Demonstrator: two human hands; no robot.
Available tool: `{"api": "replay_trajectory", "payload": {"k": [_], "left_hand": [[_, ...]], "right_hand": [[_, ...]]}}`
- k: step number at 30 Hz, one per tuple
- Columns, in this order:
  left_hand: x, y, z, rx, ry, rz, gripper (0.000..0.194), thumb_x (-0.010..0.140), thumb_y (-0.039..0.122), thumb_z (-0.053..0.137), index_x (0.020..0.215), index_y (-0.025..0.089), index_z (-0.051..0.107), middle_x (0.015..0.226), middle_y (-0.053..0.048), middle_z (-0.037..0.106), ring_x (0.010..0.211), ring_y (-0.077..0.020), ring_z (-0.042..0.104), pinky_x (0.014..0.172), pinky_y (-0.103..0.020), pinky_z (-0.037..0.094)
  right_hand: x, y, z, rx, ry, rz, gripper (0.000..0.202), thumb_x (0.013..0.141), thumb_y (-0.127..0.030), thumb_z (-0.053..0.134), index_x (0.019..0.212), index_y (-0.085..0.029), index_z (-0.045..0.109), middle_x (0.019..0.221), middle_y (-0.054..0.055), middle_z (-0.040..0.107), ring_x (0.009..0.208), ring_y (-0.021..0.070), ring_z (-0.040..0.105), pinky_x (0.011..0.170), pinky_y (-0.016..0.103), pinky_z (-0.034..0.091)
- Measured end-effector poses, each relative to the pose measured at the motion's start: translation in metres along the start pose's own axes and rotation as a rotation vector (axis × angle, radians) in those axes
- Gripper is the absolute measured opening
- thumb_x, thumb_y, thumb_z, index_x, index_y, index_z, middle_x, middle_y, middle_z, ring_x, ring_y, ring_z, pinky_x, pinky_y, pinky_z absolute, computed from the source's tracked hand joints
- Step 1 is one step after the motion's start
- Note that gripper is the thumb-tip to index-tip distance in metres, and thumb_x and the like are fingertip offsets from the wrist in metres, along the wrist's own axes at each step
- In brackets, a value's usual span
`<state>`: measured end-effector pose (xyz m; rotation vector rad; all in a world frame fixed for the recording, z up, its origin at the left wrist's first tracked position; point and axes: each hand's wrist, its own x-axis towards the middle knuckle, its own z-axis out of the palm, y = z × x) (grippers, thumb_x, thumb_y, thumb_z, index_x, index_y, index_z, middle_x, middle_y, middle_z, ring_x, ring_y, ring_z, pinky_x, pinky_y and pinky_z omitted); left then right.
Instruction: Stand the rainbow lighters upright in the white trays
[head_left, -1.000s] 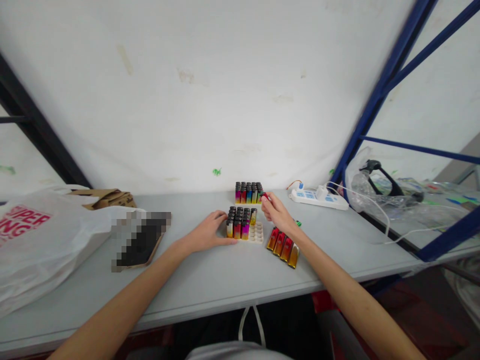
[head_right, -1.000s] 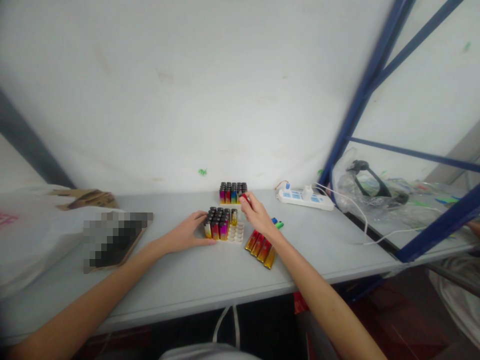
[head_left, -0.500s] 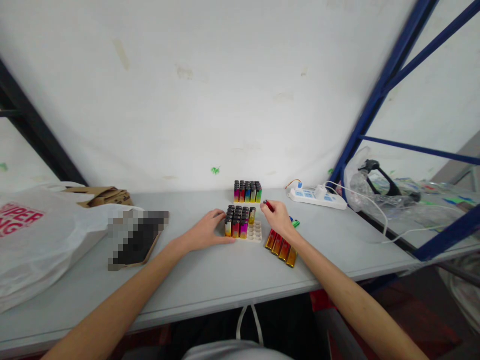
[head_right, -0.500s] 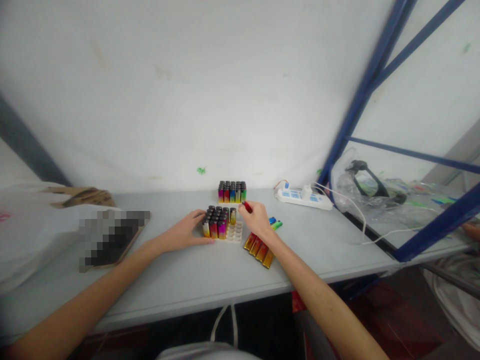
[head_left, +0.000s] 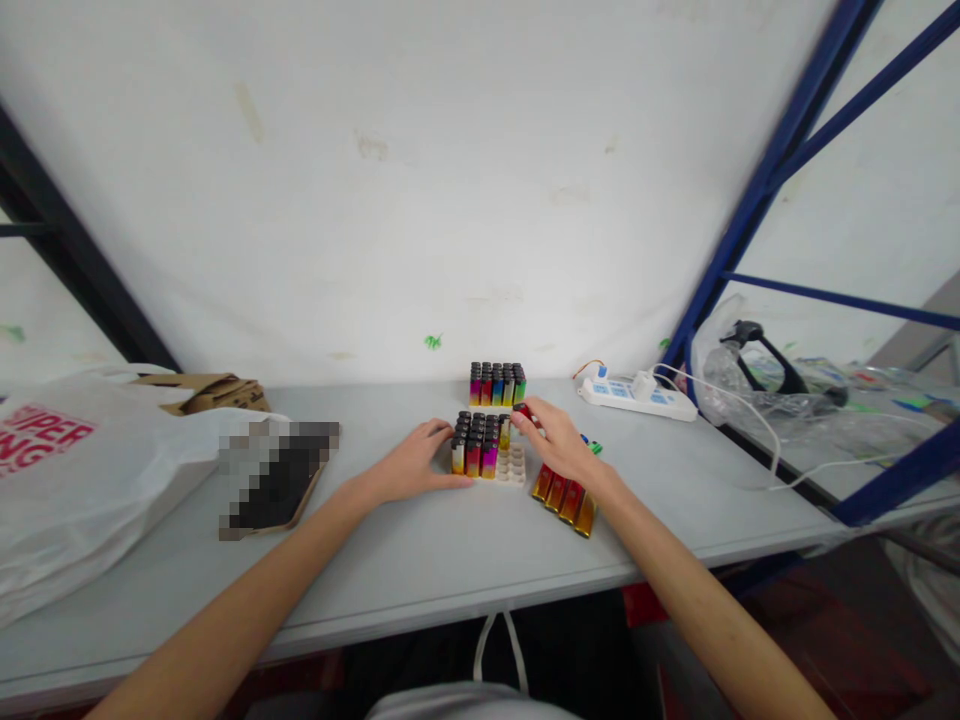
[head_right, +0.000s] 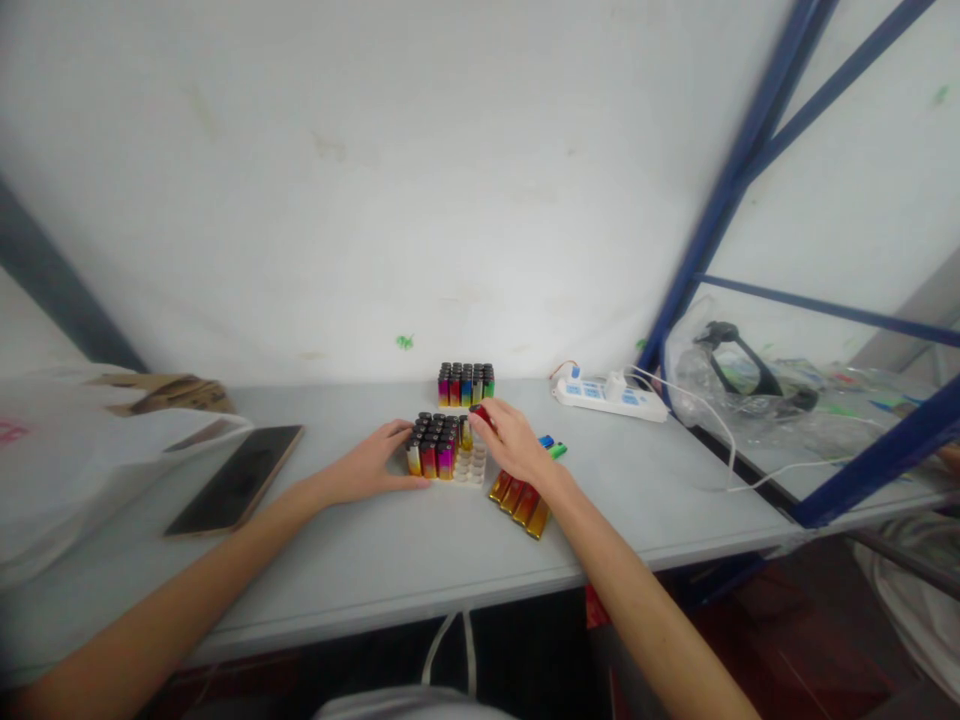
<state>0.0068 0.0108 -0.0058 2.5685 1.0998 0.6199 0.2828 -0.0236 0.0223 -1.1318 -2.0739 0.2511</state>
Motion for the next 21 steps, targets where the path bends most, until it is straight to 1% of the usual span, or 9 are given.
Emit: {"api": "replay_trajectory", "payload": {"k": [1, 3, 5, 7, 11, 15, 18, 20, 21], "left_hand": [[0.0, 0.0, 0.0, -0.001, 0.003, 0.004, 0.081, 0.071, 0.075, 0.072, 0.127, 0.017, 0.063, 0.133, -0.015, 0.06, 0.124, -0.0362, 0.058, 0.113, -0.048, 0.045], [0.0, -0.001, 0.001, 0.002, 0.004, 0.012, 0.079, 0.072, 0.075, 0.072, 0.127, 0.018, 0.063, 0.133, -0.014, 0.06, 0.124, -0.0361, 0.058, 0.112, -0.048, 0.045], [0.0, -0.002, 0.001, 0.009, -0.002, 0.017, 0.079, 0.073, 0.074, 0.072, 0.127, 0.018, 0.063, 0.133, -0.015, 0.06, 0.123, -0.0357, 0.058, 0.112, -0.048, 0.045], [0.0, -0.002, 0.001, 0.015, -0.008, 0.017, 0.079, 0.073, 0.074, 0.072, 0.127, 0.017, 0.063, 0.133, -0.015, 0.06, 0.123, -0.0356, 0.058, 0.112, -0.048, 0.045], [0.001, -0.002, 0.002, 0.005, -0.002, 0.016, 0.079, 0.072, 0.075, 0.071, 0.126, 0.018, 0.063, 0.132, -0.015, 0.061, 0.122, -0.0356, 0.058, 0.111, -0.048, 0.045], [0.001, -0.002, 0.002, -0.001, 0.0, 0.011, 0.08, 0.071, 0.075, 0.071, 0.127, 0.019, 0.063, 0.132, -0.015, 0.061, 0.123, -0.0359, 0.058, 0.111, -0.048, 0.044], [0.001, -0.002, 0.002, 0.0, 0.005, 0.007, 0.081, 0.07, 0.076, 0.072, 0.126, 0.018, 0.064, 0.132, -0.015, 0.061, 0.123, -0.0366, 0.057, 0.111, -0.049, 0.044], [0.001, -0.002, 0.002, -0.003, 0.004, 0.009, 0.08, 0.07, 0.076, 0.072, 0.126, 0.018, 0.064, 0.132, -0.015, 0.061, 0.123, -0.0364, 0.058, 0.111, -0.049, 0.044], [0.001, -0.002, 0.002, -0.003, 0.005, 0.01, 0.08, 0.071, 0.076, 0.071, 0.126, 0.018, 0.064, 0.132, -0.015, 0.061, 0.123, -0.0362, 0.058, 0.111, -0.049, 0.044]], "right_hand": [[0.0, 0.0, -0.002, -0.053, -0.006, -0.031, 0.034, 0.105, -0.047, 0.037, 0.085, -0.023, 0.049, 0.086, 0.005, 0.06, 0.079, 0.0194, 0.054, 0.075, 0.031, 0.04], [-0.001, 0.002, -0.005, -0.113, -0.045, -0.046, 0.037, 0.105, -0.048, 0.039, 0.082, -0.022, 0.05, 0.083, 0.004, 0.06, 0.076, 0.0189, 0.054, 0.073, 0.031, 0.039], [-0.002, 0.003, -0.006, -0.105, -0.11, -0.013, 0.039, 0.105, -0.05, 0.039, 0.08, -0.022, 0.051, 0.075, 0.002, 0.06, 0.068, 0.0172, 0.053, 0.067, 0.03, 0.037], [-0.002, 0.005, -0.006, -0.079, -0.141, 0.021, 0.041, 0.105, -0.051, 0.041, 0.079, -0.022, 0.052, 0.07, 0.0, 0.061, 0.062, 0.016, 0.052, 0.063, 0.029, 0.035], [-0.002, 0.006, -0.003, -0.043, -0.141, 0.054, 0.041, 0.103, -0.053, 0.046, 0.079, -0.021, 0.057, 0.068, 0.001, 0.066, 0.06, 0.0161, 0.057, 0.062, 0.028, 0.038], [-0.001, 0.006, 0.002, -0.118, -0.233, 0.052, 0.038, 0.103, -0.049, 0.048, 0.082, -0.021, 0.061, 0.064, 0.002, 0.065, 0.058, 0.0172, 0.058, 0.06, 0.028, 0.037], [0.001, 0.005, 0.007, -0.251, -0.236, 0.04, 0.034, 0.103, -0.048, 0.05, 0.086, -0.021, 0.063, 0.07, 0.005, 0.067, 0.062, 0.0185, 0.059, 0.06, 0.028, 0.035], [0.003, 0.006, 0.007, -0.314, -0.223, 0.047, 0.036, 0.101, -0.051, 0.052, 0.084, -0.021, 0.064, 0.071, 0.006, 0.067, 0.062, 0.0186, 0.059, 0.06, 0.029, 0.034], [0.003, 0.007, 0.005, -0.309, -0.222, 0.05, 0.039, 0.1, -0.053, 0.053, 0.083, -0.021, 0.064, 0.071, 0.006, 0.067, 0.061, 0.018, 0.058, 0.06, 0.028, 0.034]]}}
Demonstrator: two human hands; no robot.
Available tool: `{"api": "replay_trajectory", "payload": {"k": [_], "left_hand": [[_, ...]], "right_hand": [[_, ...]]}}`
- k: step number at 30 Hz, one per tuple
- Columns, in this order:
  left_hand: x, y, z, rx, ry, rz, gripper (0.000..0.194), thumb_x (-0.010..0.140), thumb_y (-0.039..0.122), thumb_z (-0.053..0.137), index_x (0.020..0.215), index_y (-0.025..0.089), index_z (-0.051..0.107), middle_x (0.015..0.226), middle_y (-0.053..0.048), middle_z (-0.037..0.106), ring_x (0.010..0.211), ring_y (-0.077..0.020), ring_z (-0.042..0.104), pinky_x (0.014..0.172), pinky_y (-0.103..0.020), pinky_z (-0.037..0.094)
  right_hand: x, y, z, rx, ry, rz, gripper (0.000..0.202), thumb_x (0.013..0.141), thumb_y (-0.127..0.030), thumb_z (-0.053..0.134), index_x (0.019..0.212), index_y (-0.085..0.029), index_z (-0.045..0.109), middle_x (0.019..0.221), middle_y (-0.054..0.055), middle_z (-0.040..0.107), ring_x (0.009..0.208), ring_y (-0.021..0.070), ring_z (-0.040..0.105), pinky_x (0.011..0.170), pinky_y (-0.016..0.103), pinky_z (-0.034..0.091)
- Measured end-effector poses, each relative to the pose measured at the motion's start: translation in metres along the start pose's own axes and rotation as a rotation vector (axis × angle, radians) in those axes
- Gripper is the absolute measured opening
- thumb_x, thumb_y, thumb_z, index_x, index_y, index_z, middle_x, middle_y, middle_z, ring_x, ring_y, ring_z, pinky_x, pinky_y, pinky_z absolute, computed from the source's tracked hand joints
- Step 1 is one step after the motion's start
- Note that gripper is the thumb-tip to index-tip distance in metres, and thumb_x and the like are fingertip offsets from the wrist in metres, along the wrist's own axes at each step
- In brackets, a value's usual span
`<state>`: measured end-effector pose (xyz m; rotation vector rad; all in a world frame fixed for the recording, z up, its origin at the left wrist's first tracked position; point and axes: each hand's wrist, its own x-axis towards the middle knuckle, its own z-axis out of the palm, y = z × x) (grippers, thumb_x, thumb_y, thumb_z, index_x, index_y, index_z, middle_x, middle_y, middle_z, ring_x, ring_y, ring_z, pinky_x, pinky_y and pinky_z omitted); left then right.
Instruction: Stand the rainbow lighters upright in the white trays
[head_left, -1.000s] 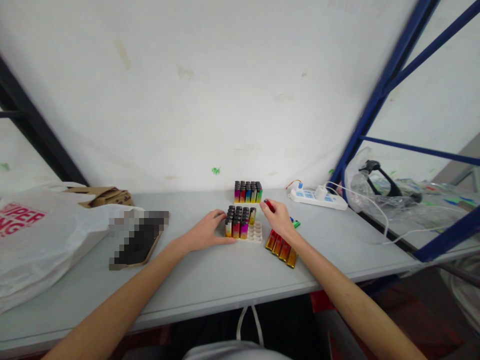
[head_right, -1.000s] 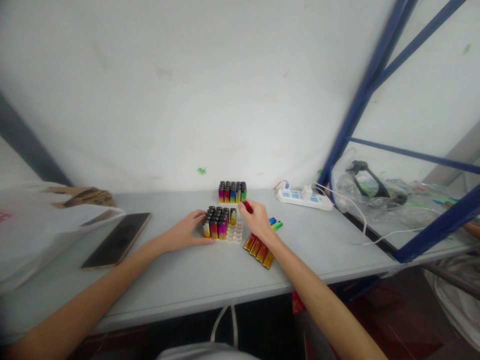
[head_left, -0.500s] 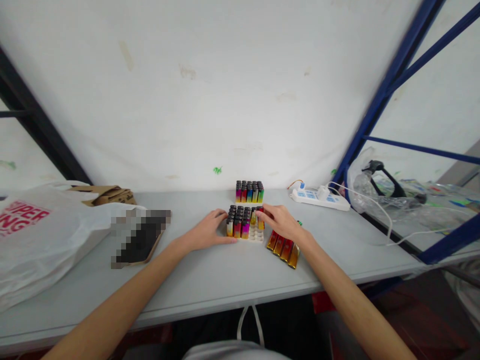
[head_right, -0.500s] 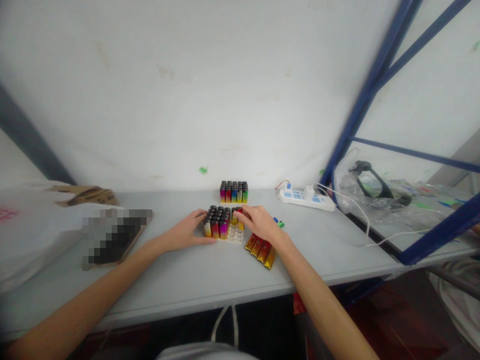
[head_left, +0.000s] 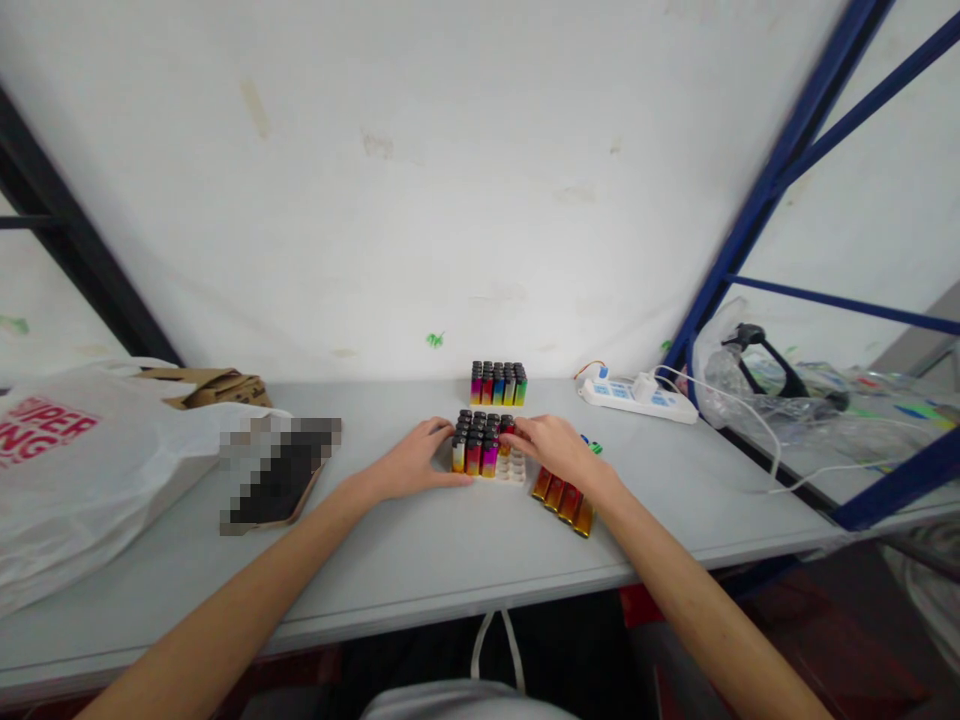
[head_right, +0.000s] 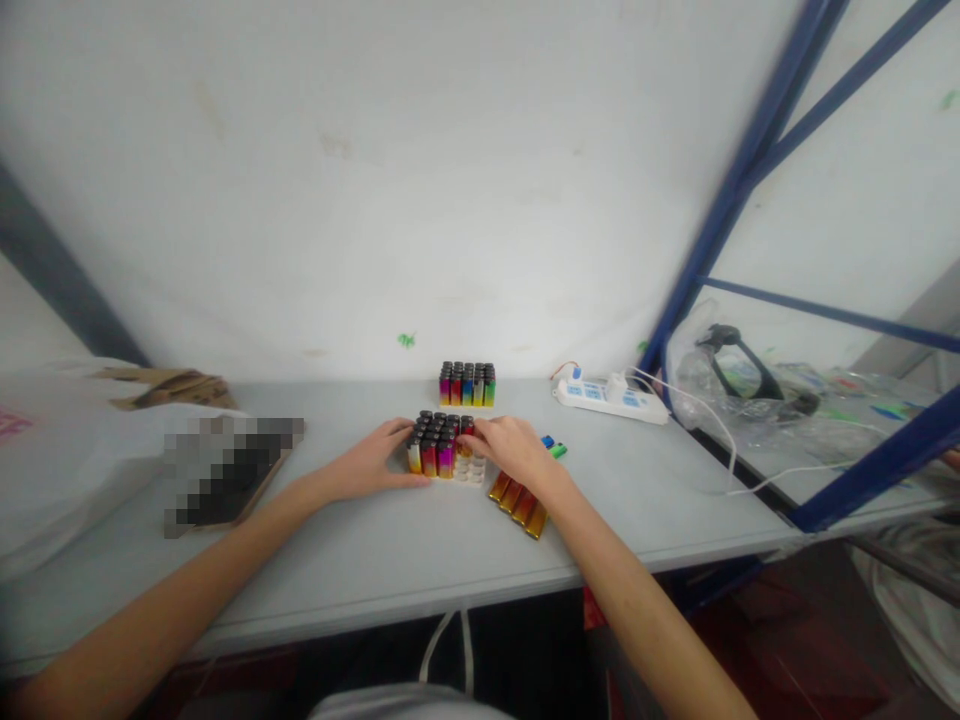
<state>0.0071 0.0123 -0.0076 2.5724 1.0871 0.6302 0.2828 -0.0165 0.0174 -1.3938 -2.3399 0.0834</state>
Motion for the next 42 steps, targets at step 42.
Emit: {"api": "replay_trajectory", "payload": {"k": [42], "left_hand": [[-0.001, -0.001, -0.001, 0.018, -0.03, -0.027, 0.084, 0.072, 0.075, 0.072, 0.128, 0.013, 0.063, 0.136, -0.017, 0.058, 0.127, -0.0364, 0.057, 0.114, -0.045, 0.044]], "right_hand": [[-0.041, 0.066, -0.044, 0.566, 0.198, 0.106, 0.036, 0.094, -0.053, 0.061, 0.1, -0.018, 0.066, 0.078, 0.002, 0.06, 0.062, 0.0136, 0.049, 0.057, 0.027, 0.039]]}}
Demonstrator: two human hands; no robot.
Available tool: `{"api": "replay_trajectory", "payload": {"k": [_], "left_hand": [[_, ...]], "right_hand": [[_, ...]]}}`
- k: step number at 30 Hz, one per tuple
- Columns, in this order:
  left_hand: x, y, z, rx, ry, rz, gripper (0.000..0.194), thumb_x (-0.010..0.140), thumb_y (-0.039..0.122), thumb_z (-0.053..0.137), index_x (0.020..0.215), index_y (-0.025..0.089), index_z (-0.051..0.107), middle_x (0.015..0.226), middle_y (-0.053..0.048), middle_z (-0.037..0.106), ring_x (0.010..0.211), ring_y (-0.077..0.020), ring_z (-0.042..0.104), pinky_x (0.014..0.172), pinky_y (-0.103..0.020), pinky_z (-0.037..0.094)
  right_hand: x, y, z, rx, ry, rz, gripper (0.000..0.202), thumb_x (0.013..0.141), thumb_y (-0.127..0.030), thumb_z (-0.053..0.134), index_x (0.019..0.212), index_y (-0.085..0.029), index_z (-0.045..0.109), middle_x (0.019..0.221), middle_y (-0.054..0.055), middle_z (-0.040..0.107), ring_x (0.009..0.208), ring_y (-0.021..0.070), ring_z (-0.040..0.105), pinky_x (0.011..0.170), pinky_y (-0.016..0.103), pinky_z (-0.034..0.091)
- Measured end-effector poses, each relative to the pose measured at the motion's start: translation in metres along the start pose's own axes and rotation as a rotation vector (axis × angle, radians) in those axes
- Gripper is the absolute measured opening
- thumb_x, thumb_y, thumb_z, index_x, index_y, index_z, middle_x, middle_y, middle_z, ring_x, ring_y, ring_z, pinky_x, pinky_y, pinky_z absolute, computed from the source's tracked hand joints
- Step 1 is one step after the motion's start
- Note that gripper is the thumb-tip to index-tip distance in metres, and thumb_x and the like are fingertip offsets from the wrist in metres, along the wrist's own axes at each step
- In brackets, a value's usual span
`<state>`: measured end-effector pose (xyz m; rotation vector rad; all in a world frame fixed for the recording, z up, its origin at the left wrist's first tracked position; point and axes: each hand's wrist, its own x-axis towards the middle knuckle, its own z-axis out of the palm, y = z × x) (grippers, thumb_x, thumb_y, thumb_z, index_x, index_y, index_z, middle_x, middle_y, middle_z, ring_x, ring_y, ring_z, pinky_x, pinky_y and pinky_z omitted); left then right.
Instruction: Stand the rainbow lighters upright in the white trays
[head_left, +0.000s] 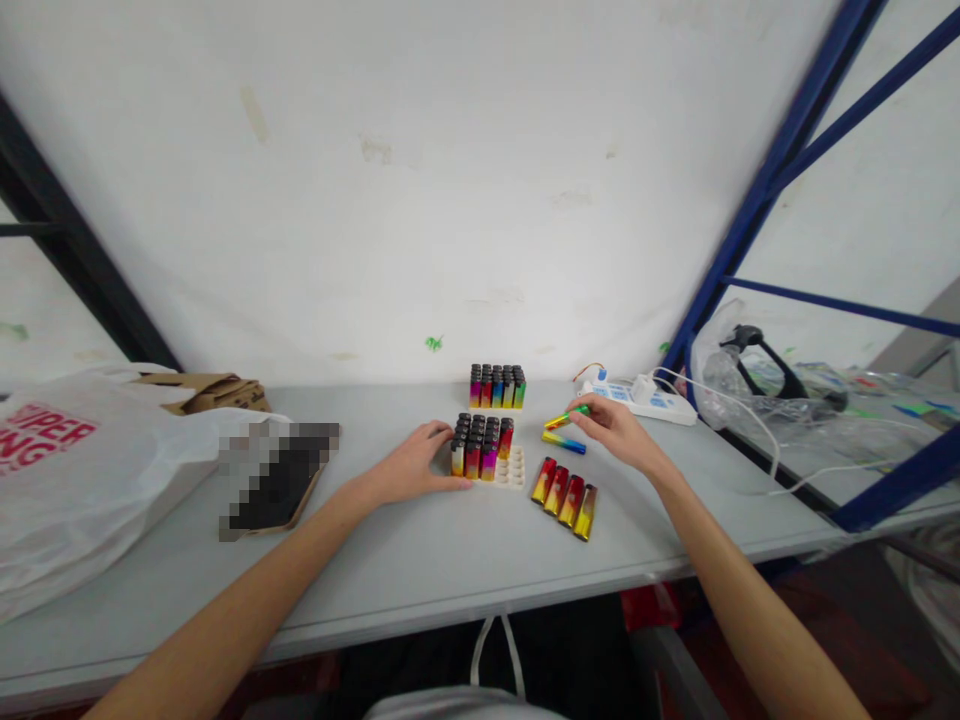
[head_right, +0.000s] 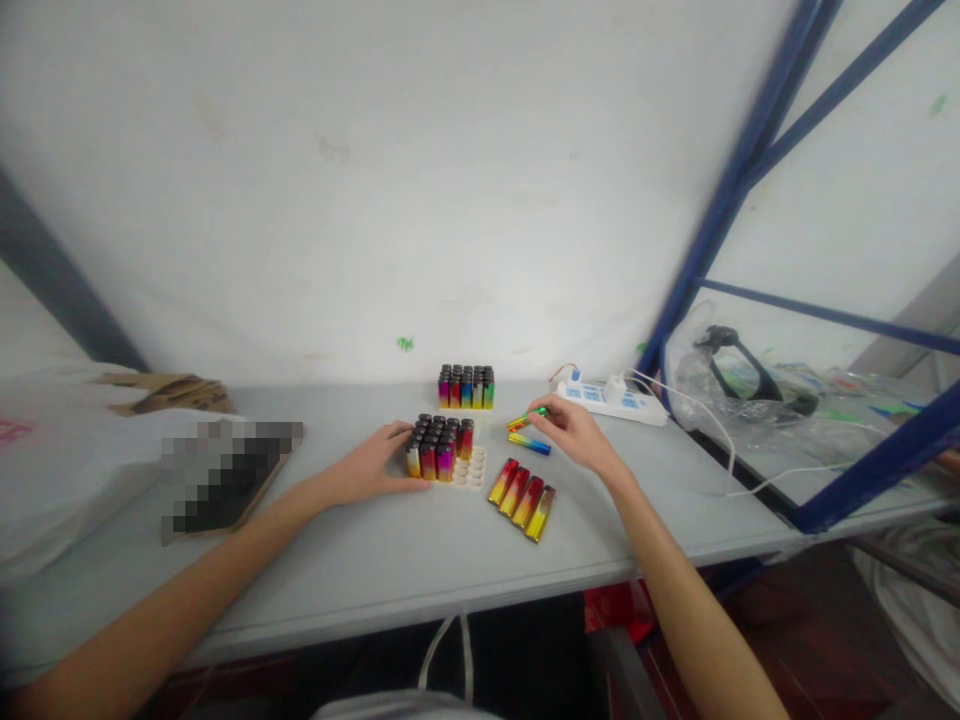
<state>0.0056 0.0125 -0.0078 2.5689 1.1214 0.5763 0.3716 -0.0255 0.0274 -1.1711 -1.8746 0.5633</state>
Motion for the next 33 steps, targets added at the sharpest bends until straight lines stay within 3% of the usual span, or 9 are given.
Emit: {"api": "replay_trajectory", "payload": {"k": [3, 8, 12, 16, 18, 21, 25, 28, 33], "left_hand": [[0.0, 0.001, -0.001, 0.008, 0.006, 0.001, 0.082, 0.072, 0.075, 0.073, 0.127, 0.014, 0.063, 0.136, -0.017, 0.058, 0.126, -0.0364, 0.057, 0.113, -0.046, 0.044], [0.0, 0.0, 0.0, 0.007, 0.015, 0.01, 0.081, 0.072, 0.075, 0.072, 0.127, 0.016, 0.063, 0.134, -0.016, 0.059, 0.125, -0.0357, 0.058, 0.112, -0.046, 0.046], [0.0, -0.001, 0.001, 0.008, 0.015, 0.013, 0.082, 0.072, 0.077, 0.07, 0.127, 0.016, 0.062, 0.134, -0.015, 0.059, 0.124, -0.0352, 0.058, 0.112, -0.045, 0.045], [0.001, 0.001, 0.0, 0.008, 0.011, 0.016, 0.081, 0.072, 0.076, 0.07, 0.127, 0.017, 0.063, 0.134, -0.015, 0.06, 0.124, -0.0358, 0.058, 0.112, -0.047, 0.045], [0.001, 0.003, -0.001, 0.011, 0.004, 0.012, 0.081, 0.072, 0.076, 0.07, 0.127, 0.017, 0.063, 0.135, -0.015, 0.059, 0.125, -0.0361, 0.058, 0.113, -0.047, 0.045], [0.0, 0.003, -0.001, 0.012, 0.0, -0.004, 0.082, 0.072, 0.076, 0.07, 0.127, 0.016, 0.063, 0.135, -0.016, 0.059, 0.125, -0.037, 0.057, 0.113, -0.048, 0.044], [0.0, 0.001, 0.0, 0.006, 0.003, 0.004, 0.083, 0.071, 0.078, 0.07, 0.127, 0.016, 0.063, 0.135, -0.016, 0.059, 0.126, -0.0373, 0.057, 0.113, -0.047, 0.045], [0.0, 0.001, 0.0, 0.001, 0.008, 0.006, 0.082, 0.072, 0.077, 0.07, 0.127, 0.017, 0.062, 0.134, -0.015, 0.059, 0.125, -0.0365, 0.058, 0.112, -0.048, 0.045], [0.001, 0.001, -0.001, 0.001, 0.005, 0.008, 0.082, 0.071, 0.076, 0.071, 0.127, 0.016, 0.062, 0.134, -0.016, 0.059, 0.126, -0.0369, 0.057, 0.113, -0.048, 0.045]], "right_hand": [[0.018, -0.017, 0.02, 0.193, 0.043, -0.013, 0.037, 0.09, -0.055, 0.066, 0.084, -0.018, 0.065, 0.069, -0.001, 0.054, 0.063, 0.0135, 0.048, 0.058, 0.027, 0.04], [0.03, -0.038, 0.059, 0.471, -0.101, -0.007, 0.04, 0.096, -0.061, 0.054, 0.093, -0.021, 0.057, 0.087, 0.002, 0.066, 0.073, 0.0142, 0.061, 0.066, 0.027, 0.05], [0.028, -0.044, 0.079, 0.546, -0.128, -0.009, 0.039, 0.096, -0.062, 0.053, 0.099, -0.024, 0.051, 0.064, -0.004, 0.06, 0.059, 0.0139, 0.058, 0.06, 0.027, 0.048], [0.029, -0.041, 0.084, 0.624, -0.025, 0.04, 0.043, 0.09, -0.065, 0.061, 0.091, -0.024, 0.049, 0.057, -0.009, 0.039, 0.045, 0.0087, 0.034, 0.045, 0.022, 0.032], [0.031, -0.04, 0.084, 0.68, -0.009, 0.143, 0.05, 0.088, -0.072, 0.057, 0.081, -0.023, 0.047, 0.057, -0.009, 0.031, 0.045, 0.0073, 0.023, 0.042, 0.021, 0.019], [0.032, -0.038, 0.085, 0.714, 0.056, 0.305, 0.062, 0.088, -0.079, 0.044, 0.063, -0.023, 0.037, 0.052, -0.009, 0.021, 0.045, 0.0074, 0.013, 0.043, 0.022, 0.01], [0.032, -0.034, 0.088, 0.724, 0.183, 0.401, 0.054, 0.09, -0.062, 0.044, 0.056, -0.025, 0.027, 0.048, -0.008, 0.017, 0.044, 0.0078, 0.009, 0.042, 0.024, 0.007], [0.03, -0.031, 0.091, 0.702, 0.194, 0.398, 0.046, 0.088, -0.051, 0.044, 0.054, -0.025, 0.028, 0.046, -0.008, 0.018, 0.043, 0.0079, 0.009, 0.041, 0.024, 0.006], [0.028, -0.03, 0.093, 0.67, 0.169, 0.359, 0.048, 0.091, -0.052, 0.043, 0.053, -0.024, 0.032, 0.044, -0.007, 0.022, 0.04, 0.0078, 0.013, 0.039, 0.024, 0.009]]}}
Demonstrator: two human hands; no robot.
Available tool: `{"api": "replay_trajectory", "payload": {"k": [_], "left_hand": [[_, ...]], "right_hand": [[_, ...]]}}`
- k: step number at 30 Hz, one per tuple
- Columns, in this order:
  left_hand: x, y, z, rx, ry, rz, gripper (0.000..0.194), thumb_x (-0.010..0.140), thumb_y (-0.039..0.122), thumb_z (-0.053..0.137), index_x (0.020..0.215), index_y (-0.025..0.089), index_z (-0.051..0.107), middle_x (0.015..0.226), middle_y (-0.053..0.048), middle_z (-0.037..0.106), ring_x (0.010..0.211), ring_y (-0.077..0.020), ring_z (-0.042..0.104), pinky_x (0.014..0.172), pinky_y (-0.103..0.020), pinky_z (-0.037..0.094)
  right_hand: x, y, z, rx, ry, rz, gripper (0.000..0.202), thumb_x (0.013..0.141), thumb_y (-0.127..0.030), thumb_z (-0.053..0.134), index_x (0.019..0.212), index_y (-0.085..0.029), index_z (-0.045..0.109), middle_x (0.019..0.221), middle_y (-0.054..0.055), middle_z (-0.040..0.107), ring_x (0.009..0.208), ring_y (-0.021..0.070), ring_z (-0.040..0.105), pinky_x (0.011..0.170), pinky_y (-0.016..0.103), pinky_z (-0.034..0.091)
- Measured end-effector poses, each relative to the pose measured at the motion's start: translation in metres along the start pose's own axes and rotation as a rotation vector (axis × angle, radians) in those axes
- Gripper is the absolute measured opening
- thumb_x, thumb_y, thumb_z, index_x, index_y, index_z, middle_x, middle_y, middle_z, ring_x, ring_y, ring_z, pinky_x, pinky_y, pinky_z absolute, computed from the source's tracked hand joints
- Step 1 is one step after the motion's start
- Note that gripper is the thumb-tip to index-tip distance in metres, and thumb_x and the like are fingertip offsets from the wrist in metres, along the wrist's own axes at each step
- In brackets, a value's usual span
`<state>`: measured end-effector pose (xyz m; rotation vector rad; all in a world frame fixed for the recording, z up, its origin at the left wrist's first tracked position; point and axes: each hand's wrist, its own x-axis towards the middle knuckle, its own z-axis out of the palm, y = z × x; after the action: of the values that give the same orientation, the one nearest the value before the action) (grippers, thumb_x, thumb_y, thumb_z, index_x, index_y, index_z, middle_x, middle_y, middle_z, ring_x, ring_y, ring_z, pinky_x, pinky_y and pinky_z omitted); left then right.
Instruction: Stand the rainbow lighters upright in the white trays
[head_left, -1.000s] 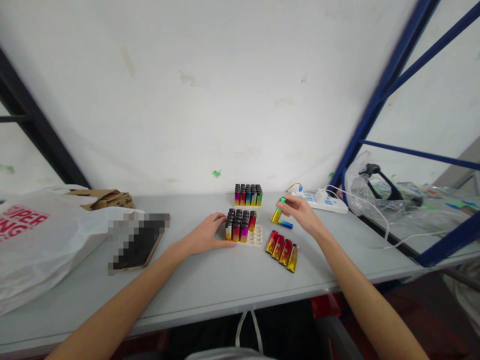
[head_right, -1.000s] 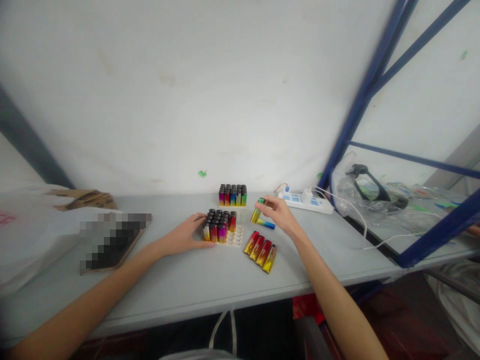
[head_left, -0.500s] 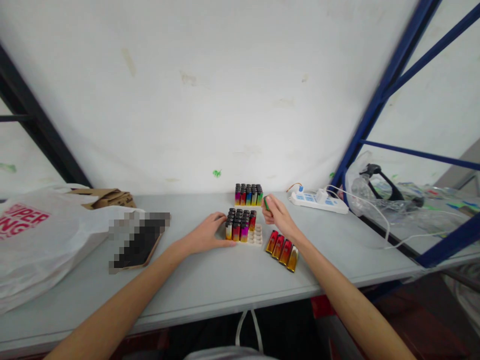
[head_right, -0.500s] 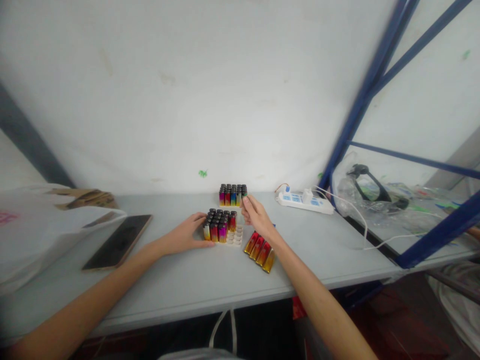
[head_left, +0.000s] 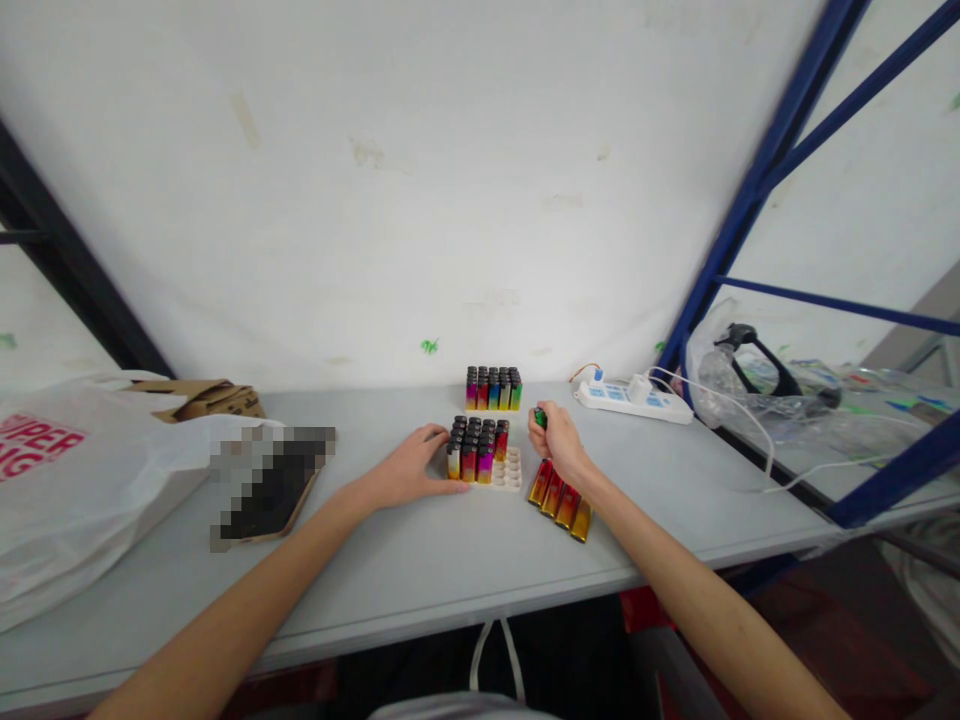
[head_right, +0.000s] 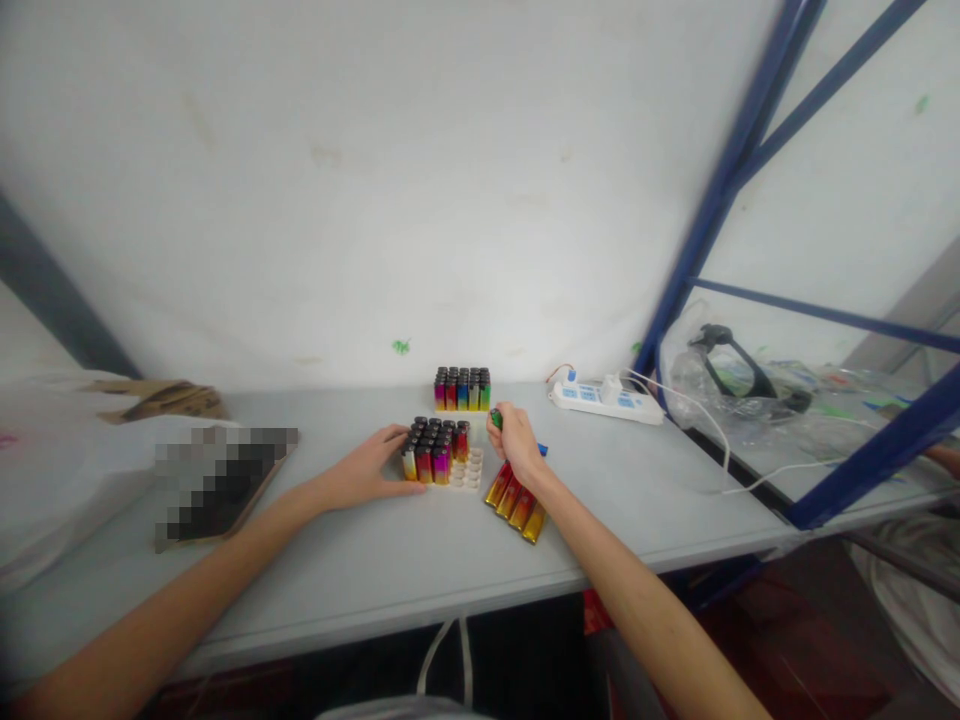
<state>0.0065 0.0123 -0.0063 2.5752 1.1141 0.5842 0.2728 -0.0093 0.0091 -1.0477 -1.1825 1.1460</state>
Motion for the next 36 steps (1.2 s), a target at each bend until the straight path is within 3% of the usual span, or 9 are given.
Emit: {"api": "replay_trajectory", "payload": {"k": [4, 7, 11, 15, 17, 23, 31, 36], "left_hand": [[0.0, 0.0, 0.0, 0.003, 0.001, 0.002, 0.082, 0.072, 0.077, 0.071, 0.126, 0.016, 0.063, 0.134, -0.017, 0.059, 0.125, -0.0374, 0.057, 0.112, -0.048, 0.046], [-0.001, 0.002, -0.001, 0.004, 0.008, 0.009, 0.08, 0.072, 0.076, 0.071, 0.126, 0.017, 0.063, 0.133, -0.016, 0.06, 0.124, -0.0371, 0.058, 0.112, -0.048, 0.046], [-0.001, 0.004, -0.002, 0.003, -0.003, 0.001, 0.08, 0.073, 0.075, 0.071, 0.126, 0.017, 0.062, 0.134, -0.016, 0.059, 0.125, -0.0361, 0.057, 0.113, -0.047, 0.044], [-0.001, 0.003, -0.001, -0.009, -0.006, 0.013, 0.08, 0.074, 0.074, 0.071, 0.128, 0.016, 0.061, 0.134, -0.016, 0.059, 0.126, -0.0346, 0.056, 0.114, -0.045, 0.042], [-0.001, 0.002, -0.001, -0.021, 0.0, 0.023, 0.079, 0.074, 0.074, 0.071, 0.129, 0.017, 0.061, 0.133, -0.015, 0.059, 0.125, -0.0342, 0.056, 0.113, -0.045, 0.043], [-0.001, 0.0, 0.001, -0.021, 0.02, 0.006, 0.082, 0.071, 0.077, 0.07, 0.127, 0.018, 0.063, 0.133, -0.015, 0.06, 0.123, -0.0354, 0.058, 0.112, -0.047, 0.044], [-0.001, -0.002, 0.003, -0.008, 0.013, 0.013, 0.082, 0.072, 0.077, 0.07, 0.129, 0.018, 0.061, 0.135, -0.015, 0.059, 0.125, -0.0357, 0.056, 0.113, -0.047, 0.043], [-0.001, 0.001, 0.001, -0.018, 0.014, 0.014, 0.079, 0.072, 0.075, 0.071, 0.128, 0.02, 0.062, 0.133, -0.014, 0.06, 0.124, -0.0359, 0.057, 0.112, -0.049, 0.044]], "right_hand": [[0.0, -0.001, 0.001, -0.046, -0.032, 0.047, 0.061, 0.091, -0.07, 0.044, 0.054, -0.022, 0.039, 0.046, -0.007, 0.022, 0.04, 0.0071, 0.014, 0.04, 0.024, 0.01], [-0.002, -0.005, 0.0, -0.063, -0.099, -0.002, 0.064, 0.09, -0.078, 0.041, 0.066, -0.02, 0.053, 0.05, -0.008, 0.024, 0.043, 0.0077, 0.017, 0.041, 0.023, 0.015], [-0.008, -0.013, -0.005, -0.141, -0.19, -0.166, 0.052, 0.092, -0.073, 0.047, 0.093, -0.022, 0.057, 0.063, -0.005, 0.043, 0.049, 0.0109, 0.038, 0.043, 0.023, 0.031], [-0.015, -0.019, -0.012, -0.34, -0.236, -0.363, 0.04, 0.094, -0.062, 0.055, 0.095, -0.022, 0.056, 0.091, 0.003, 0.061, 0.077, 0.0163, 0.059, 0.067, 0.029, 0.05], [-0.017, -0.02, -0.013, -0.494, -0.201, -0.467, 0.035, 0.094, -0.057, 0.059, 0.091, -0.021, 0.059, 0.091, 0.004, 0.061, 0.081, 0.0171, 0.058, 0.074, 0.03, 0.049], [-0.019, -0.013, -0.01, -0.745, -0.153, -0.467, 0.036, 0.092, -0.055, 0.063, 0.08, -0.022, 0.057, 0.06, -0.003, 0.057, 0.055, 0.0138, 0.047, 0.056, 0.027, 0.036], [-0.011, -0.003, -0.012, -0.853, -0.266, -0.489, 0.037, 0.092, -0.057, 0.064, 0.082, -0.021, 0.061, 0.066, -0.001, 0.064, 0.055, 0.014, 0.052, 0.057, 0.026, 0.036], [-0.009, -0.012, -0.013, -0.949, -0.318, -0.46, 0.037, 0.089, -0.057, 0.067, 0.083, -0.021, 0.068, 0.067, 0.001, 0.067, 0.058, 0.015, 0.056, 0.059, 0.026, 0.037]]}}
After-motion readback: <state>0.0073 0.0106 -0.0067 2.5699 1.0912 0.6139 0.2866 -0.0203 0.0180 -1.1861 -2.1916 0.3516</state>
